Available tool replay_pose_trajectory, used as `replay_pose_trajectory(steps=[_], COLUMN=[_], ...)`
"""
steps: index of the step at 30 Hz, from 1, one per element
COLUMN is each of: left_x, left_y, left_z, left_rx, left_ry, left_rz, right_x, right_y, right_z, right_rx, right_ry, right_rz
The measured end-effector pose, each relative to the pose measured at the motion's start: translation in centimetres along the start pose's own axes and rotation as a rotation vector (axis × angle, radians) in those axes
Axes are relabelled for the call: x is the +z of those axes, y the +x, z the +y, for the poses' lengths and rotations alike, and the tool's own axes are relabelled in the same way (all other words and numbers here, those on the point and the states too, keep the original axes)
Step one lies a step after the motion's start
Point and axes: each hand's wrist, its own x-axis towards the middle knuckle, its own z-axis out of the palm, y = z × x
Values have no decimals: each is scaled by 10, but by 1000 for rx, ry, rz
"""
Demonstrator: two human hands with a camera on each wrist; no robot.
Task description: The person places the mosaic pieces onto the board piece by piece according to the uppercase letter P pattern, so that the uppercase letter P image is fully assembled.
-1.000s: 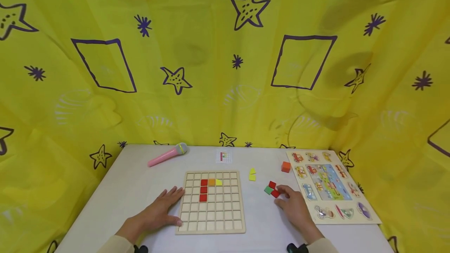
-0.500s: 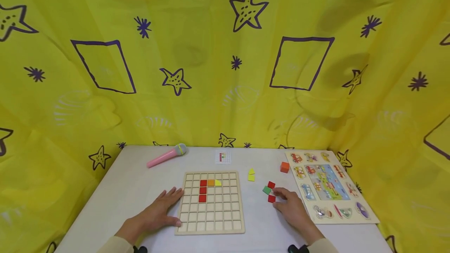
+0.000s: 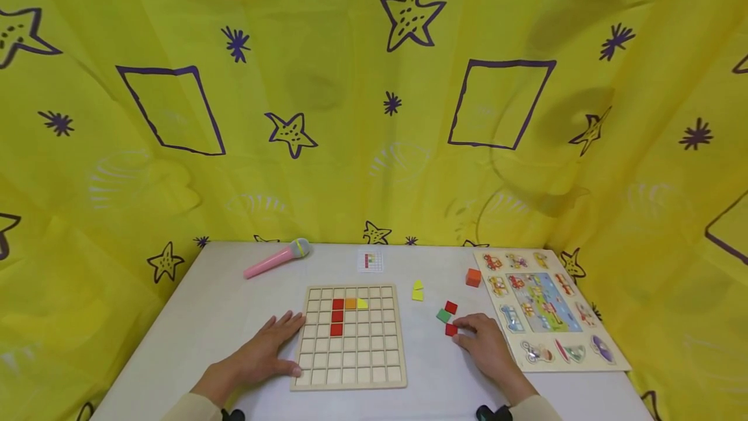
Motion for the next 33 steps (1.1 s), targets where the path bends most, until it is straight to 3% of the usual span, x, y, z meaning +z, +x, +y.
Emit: replay_pose_trajectory(steps=[8,18,33], left_x=[-1,-1,-2], left_y=[-1,-2,-2], left_z=[2,3,5], left_rx=[-3,-9,-10], left_ry=[-13,-8,-19], left_rz=[2,3,-3], right_x=[-1,-2,14], right_y=[-1,-2,4], right_z=[-2,-2,-20], right_rx=[2,5,44], right_ry=[55,171,371], right_rz=[-4,67,90])
